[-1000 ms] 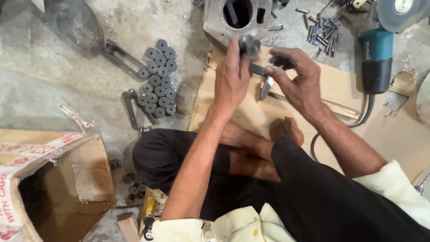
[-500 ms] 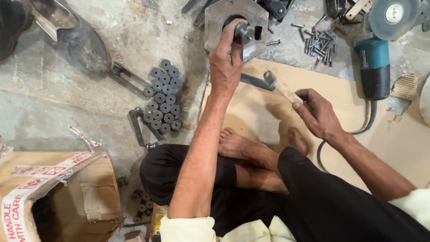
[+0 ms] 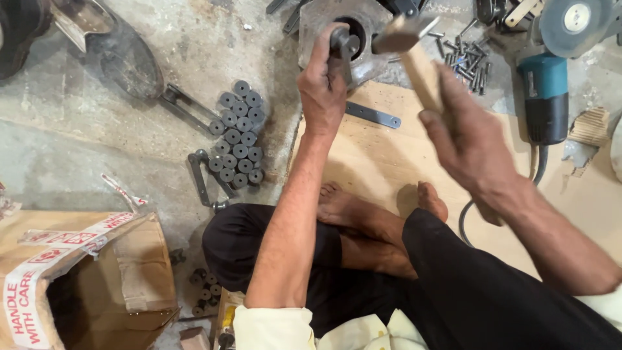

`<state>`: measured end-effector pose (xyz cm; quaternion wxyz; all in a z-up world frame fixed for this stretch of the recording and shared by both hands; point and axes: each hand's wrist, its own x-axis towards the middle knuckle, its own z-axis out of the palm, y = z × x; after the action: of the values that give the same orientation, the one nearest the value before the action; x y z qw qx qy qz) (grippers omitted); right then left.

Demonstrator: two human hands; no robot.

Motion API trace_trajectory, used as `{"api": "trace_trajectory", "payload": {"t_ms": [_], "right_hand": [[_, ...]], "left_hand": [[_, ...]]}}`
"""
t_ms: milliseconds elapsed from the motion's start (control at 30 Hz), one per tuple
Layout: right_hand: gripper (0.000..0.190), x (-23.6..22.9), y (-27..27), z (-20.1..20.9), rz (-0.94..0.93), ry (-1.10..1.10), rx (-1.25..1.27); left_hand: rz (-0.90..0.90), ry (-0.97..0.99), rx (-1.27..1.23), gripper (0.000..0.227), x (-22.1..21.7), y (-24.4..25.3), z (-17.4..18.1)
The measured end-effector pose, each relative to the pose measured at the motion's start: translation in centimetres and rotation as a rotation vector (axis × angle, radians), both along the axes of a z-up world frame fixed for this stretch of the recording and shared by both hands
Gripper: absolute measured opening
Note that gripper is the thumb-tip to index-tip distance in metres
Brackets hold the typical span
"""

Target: Assembling and refining metal plates using a hammer and an angle grinder on a workshop floor.

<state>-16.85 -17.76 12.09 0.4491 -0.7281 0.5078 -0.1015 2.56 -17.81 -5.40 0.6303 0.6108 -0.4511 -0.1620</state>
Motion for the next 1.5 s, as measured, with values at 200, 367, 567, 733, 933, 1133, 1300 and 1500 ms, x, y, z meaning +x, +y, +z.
{"api": "trace_trajectory", "payload": {"t_ms": [200,367,567,733,933,1133,1300,1500], "right_hand": [[0.038,-4.3,-0.4,-4.0,0.169,-0.211,-0.438],[0.057,-2.3,-0.6,-2.0,0.095,0.035,-0.242],[0.041,-7.2,1.2,-8.8,0.065,-0.058,-0.458],[0.043,-12.7,3.9,-14.4,0.078,0.128,-0.528],[0.042,-16.6,3.9,-17.0,0.115,0.423,-0.414],[0.023,-11.5,0.1,-16.1,0.066,0.175,-0.469],[0.02,-8.4,-3.1,-18.2,0.086,0.076,-0.402],[0.022,-3.6,-2.1,-17.5,0.329,0.192,-0.47]], "left_hand": [[-0.03,0.022,0.081,0.044,-0.5,0.0,0.5],[-0.031,0.002,0.029,0.047,-0.4,0.0,-1.3],[-0.038,-0.131,0.099,0.042,-0.8,0.8,-2.4],[-0.024,-0.477,0.09,0.034,-0.6,5.5,1.5],[-0.053,-0.643,0.107,0.03,-0.8,8.5,3.4],[-0.062,-0.589,0.136,0.024,-1.4,8.9,2.2],[-0.071,0.325,0.354,0.021,-1.9,6.8,1.5],[-0.04,0.638,0.67,0.032,-1.1,4.0,-0.1]]}}
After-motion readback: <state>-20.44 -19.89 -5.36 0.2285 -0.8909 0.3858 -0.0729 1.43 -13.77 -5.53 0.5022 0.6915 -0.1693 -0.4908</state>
